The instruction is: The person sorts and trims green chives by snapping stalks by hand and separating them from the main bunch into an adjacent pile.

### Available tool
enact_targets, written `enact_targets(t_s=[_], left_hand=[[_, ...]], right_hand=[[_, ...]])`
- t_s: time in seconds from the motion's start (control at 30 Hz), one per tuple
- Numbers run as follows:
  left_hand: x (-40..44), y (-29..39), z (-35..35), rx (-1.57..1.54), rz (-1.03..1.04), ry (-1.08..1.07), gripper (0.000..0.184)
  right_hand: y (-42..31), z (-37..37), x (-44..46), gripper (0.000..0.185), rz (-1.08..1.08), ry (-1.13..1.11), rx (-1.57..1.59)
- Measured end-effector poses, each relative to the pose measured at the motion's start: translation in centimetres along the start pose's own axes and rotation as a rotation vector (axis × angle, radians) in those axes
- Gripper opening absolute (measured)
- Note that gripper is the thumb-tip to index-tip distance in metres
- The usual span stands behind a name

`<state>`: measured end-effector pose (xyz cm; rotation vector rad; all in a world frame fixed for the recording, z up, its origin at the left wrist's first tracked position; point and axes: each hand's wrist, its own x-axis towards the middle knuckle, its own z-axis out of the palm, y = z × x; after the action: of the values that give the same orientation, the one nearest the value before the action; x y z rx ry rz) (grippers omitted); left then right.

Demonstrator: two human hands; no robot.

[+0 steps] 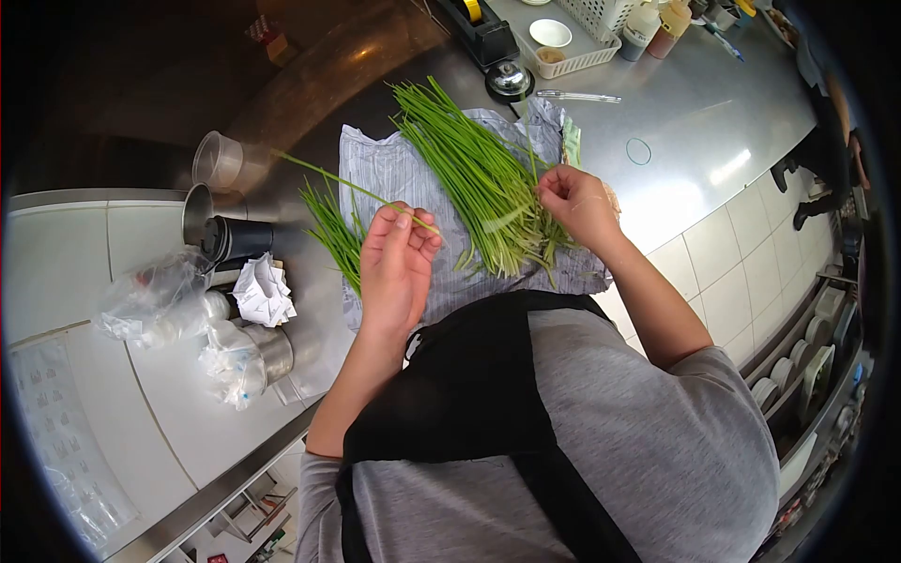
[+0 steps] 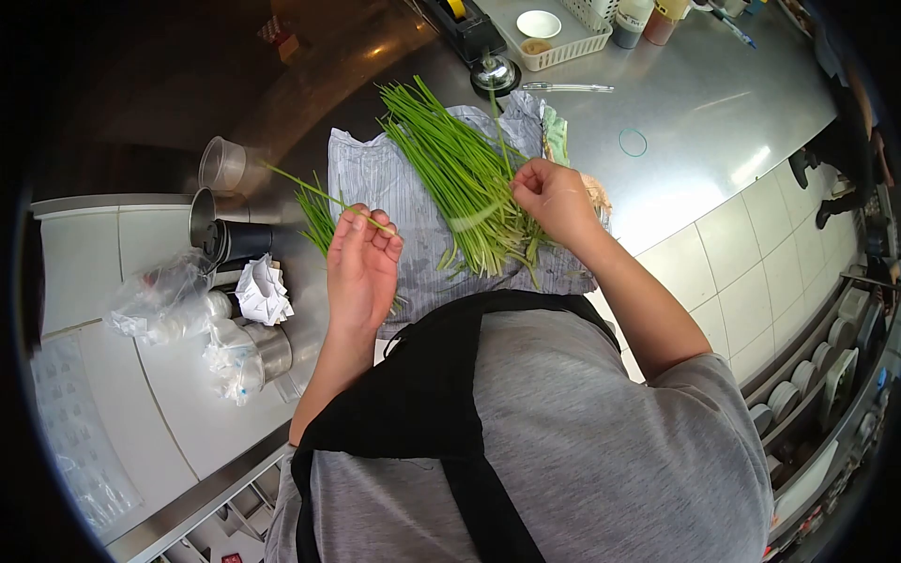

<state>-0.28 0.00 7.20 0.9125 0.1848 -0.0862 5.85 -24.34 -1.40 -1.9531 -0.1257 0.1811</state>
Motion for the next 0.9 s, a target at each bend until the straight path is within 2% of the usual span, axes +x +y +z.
enact_targets(t_s=[0.03,0.1,0.13,0.2,0.23,0.3,0.33,0.4,0.47,0.53,0.57,0.63,0.67,0.73,0.8,0.83,0.9], left_hand=[[-0.1,0.0,-0.1,0.011,0.011,-0.012,0.008],[-0.1,-0.4,-0.3,0.048,0.006,-0.022,0.008],[-0.1,-0.7,-0.4,0.084,-0.003,-0.029,0.007],[-0.3,-1.5,-0.2,0.134,0.002,-0.017,0.007],[-0.4,-1.9,-0.1,0.184,0.006,-0.004,0.007],[-0.5,-2.8,-0.1,0.244,0.005,0.000,0.007],[-0.5,-3.1,-0.2,0.303,0.009,0.006,0.008],[-0.5,-3.5,-0.5,0.313,0.016,-0.016,0.010],[-0.5,-3.3,-0.3,0.324,0.028,-0.030,0.012],[-0.6,-2.6,0.3,0.251,-0.010,0.060,0.018],[-0.6,-2.0,1.1,0.250,-0.012,0.061,0.018],[-0.4,-0.8,2.9,0.052,0.009,0.219,0.028],[-0.3,-0.9,2.3,0.051,0.010,0.218,0.028],[0.0,-0.8,0.7,0.022,0.065,-0.007,0.033],[-0.2,-0.2,1.0,0.054,0.020,-0.004,0.033],[-0.3,0.0,1.1,0.086,-0.029,0.002,0.032],[-0.5,0.2,0.8,0.176,-0.100,-0.049,0.031]], right_hand=[[-0.2,-0.1,0.0,0.017,-0.002,0.001,0.000],[-2.1,-0.4,-0.3,0.018,-0.210,0.115,-0.467],[-3.0,-0.3,-0.5,0.018,-0.211,0.117,-0.467],[-4.8,0.2,-1.0,0.019,-0.329,0.124,-0.270],[-6.1,0.5,-1.4,0.019,-0.328,0.126,-0.271],[-8.3,1.4,-2.2,0.018,-0.048,-0.233,0.201],[-8.5,1.9,-2.4,0.018,-0.049,-0.229,0.201],[-8.3,3.0,-2.6,0.017,-0.050,-0.389,0.359],[-7.5,3.5,-2.6,0.016,-0.040,-0.422,0.355],[-7.3,3.6,-2.5,0.016,-0.027,-0.459,0.351],[-7.3,3.3,-2.5,0.017,-0.026,-0.509,0.249],[-6.8,3.0,-2.5,0.018,-0.024,-0.558,0.143],[-6.1,3.1,-2.4,0.016,-0.021,-0.624,0.162],[-4.0,3.5,-2.2,0.014,-0.024,-0.690,0.180],[-1.9,3.6,-1.7,0.011,0.545,-0.504,1.271],[-1.7,3.3,-1.4,0.011,0.539,-0.506,1.270],[-2.8,2.3,-0.8,0.009,0.453,-0.223,1.165]])
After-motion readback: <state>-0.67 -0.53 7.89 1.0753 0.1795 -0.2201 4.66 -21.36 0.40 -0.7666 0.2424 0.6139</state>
